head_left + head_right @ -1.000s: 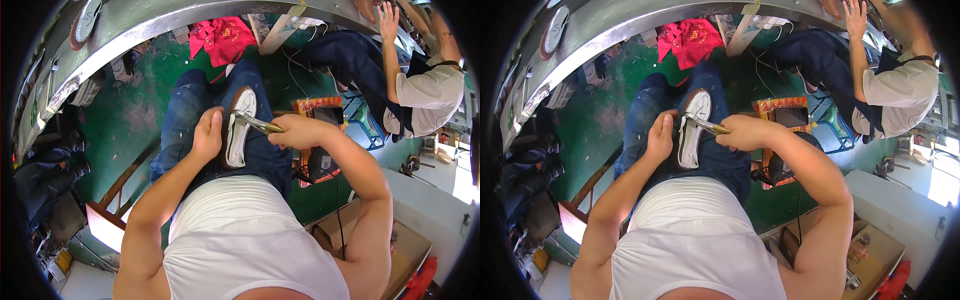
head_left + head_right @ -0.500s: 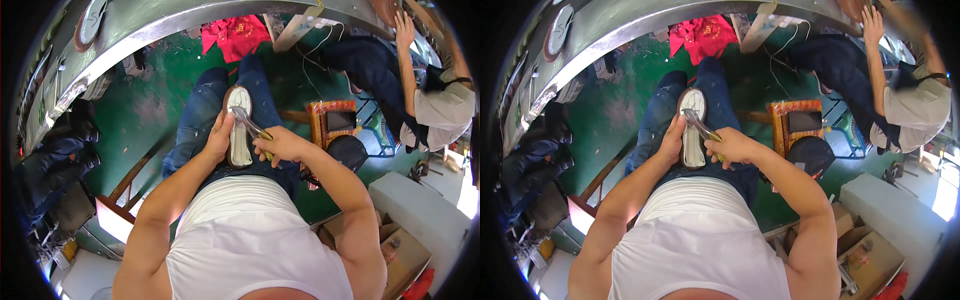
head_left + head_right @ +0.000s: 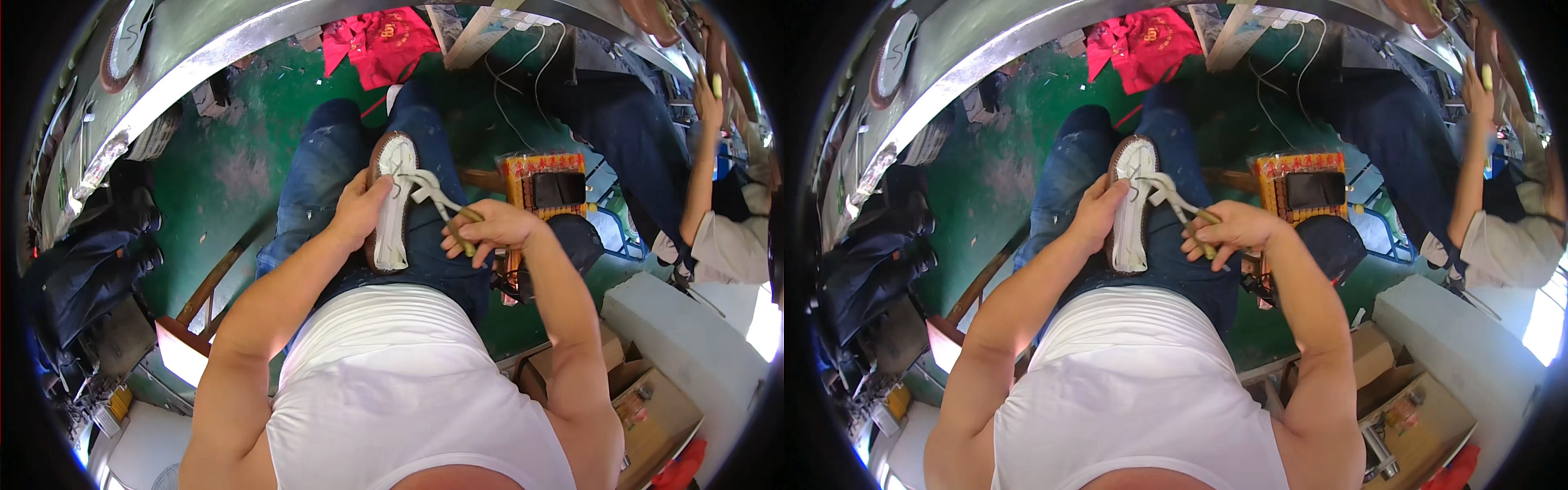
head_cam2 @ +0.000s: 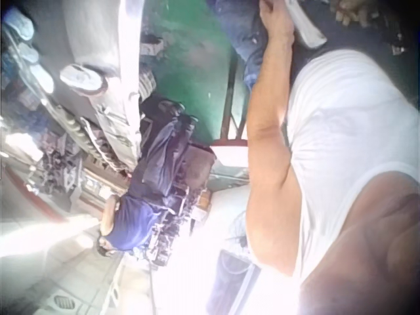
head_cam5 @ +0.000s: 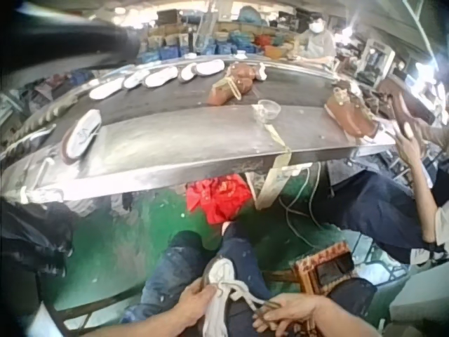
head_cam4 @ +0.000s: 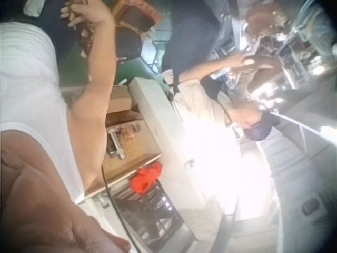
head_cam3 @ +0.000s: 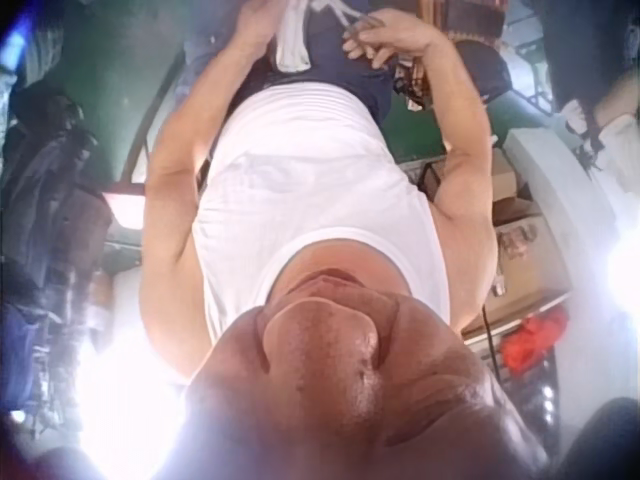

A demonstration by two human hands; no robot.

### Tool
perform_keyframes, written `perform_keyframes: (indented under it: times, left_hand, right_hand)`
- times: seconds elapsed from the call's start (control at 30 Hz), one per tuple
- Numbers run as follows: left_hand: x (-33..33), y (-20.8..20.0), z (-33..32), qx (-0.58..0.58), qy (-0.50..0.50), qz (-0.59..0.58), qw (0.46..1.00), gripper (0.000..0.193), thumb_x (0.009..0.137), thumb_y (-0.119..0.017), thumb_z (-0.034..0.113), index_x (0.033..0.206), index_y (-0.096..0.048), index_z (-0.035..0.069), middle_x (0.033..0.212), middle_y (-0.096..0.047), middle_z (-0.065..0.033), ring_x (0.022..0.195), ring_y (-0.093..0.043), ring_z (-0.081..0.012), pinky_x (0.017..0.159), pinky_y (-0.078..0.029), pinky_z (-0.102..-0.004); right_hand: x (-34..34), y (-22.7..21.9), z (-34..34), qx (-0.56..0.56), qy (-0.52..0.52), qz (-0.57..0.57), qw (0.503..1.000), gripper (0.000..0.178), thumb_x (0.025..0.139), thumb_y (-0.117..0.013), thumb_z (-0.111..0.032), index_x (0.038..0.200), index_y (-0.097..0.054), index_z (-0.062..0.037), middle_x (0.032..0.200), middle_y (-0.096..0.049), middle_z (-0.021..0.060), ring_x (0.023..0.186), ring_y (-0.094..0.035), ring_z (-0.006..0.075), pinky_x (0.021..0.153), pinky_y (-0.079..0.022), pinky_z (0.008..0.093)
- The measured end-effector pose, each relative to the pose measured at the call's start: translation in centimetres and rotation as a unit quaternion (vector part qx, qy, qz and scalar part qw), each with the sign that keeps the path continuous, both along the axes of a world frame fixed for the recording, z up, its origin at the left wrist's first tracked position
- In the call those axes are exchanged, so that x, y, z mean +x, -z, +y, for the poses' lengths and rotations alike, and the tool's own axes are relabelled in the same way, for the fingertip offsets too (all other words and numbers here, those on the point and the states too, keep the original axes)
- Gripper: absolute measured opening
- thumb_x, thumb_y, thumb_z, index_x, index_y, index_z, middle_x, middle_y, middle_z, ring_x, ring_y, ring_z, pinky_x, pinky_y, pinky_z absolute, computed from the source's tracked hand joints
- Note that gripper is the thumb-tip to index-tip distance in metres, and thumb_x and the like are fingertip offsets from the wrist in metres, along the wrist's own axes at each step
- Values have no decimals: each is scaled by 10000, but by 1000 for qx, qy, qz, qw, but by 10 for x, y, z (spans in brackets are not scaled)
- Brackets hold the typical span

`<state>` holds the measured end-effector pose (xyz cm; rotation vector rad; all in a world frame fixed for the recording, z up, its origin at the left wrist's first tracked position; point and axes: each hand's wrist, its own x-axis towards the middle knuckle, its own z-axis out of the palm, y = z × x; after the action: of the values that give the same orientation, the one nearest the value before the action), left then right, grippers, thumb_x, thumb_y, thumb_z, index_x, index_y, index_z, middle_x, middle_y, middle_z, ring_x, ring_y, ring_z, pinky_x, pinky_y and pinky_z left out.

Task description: The recorder uses pincers to pull and shape the shoe upper over the last while working at a conveyor belt.

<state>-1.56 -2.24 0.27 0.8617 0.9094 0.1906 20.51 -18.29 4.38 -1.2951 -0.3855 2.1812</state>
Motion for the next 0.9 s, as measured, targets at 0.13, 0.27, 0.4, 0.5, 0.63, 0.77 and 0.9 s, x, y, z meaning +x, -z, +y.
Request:
perform_keyframes:
  times: [0.13,0.27,0.4,0.5,0.63,0.77,0.9]
  left_hand:
    - [-1,1,5,-1,27,43,999,386,949,-613,253,1250,-555,19,1082,-645,-77,953,-606,-146,865,-486,-306]
    - [2,-10,8,26,73,79,994,417,936,-631,257,1269,-541,24,1090,-646,-83,968,-614,-160,875,-489,-317]
    - [-8,-13,29,-26,121,63,990,448,916,-664,275,1284,-527,58,1115,-650,-77,996,-632,-188,870,-510,-361]
    - [-5,-24,46,-95,192,105,971,434,911,-671,273,1286,-533,104,1136,-642,-63,1035,-627,-201,871,-512,-438]
    - [-7,-17,47,-111,195,94,970,426,915,-661,280,1283,-536,105,1123,-648,-59,999,-641,-208,836,-529,-472]
    - [-9,-12,43,-107,190,91,972,434,914,-663,279,1290,-531,107,1122,-648,-61,996,-643,-207,829,-535,-455]
    - [-4,-18,33,-72,181,85,977,447,933,-639,265,1315,-502,77,1140,-637,-76,1023,-625,-211,860,-521,-420]
  right_hand:
    - [-7,-42,32,87,-27,-249,964,373,999,-516,-313,1124,-562,36,933,-679,109,725,-665,175,516,-535,273]
    - [-33,-26,61,222,-177,-470,836,389,1015,-466,-348,900,-596,0,739,-644,70,608,-601,133,499,-460,283]
    - [-30,-63,69,84,-153,-377,910,402,995,-502,-350,886,-603,23,728,-640,88,605,-619,185,614,-494,352]
    - [-28,-61,36,91,-187,-351,913,439,982,-506,-377,920,-621,42,897,-659,279,891,-627,451,782,-489,484]
    - [-53,-51,14,251,-280,-462,803,387,974,-527,-357,972,-600,23,892,-676,233,863,-665,374,726,-517,466]
    - [-68,-50,13,311,-268,-569,713,369,979,-519,-361,962,-600,-1,887,-660,233,849,-628,441,764,-493,509]
    - [-71,-40,-11,205,-225,-491,816,391,991,-488,-372,930,-603,-3,851,-664,235,829,-626,435,735,-482,508]
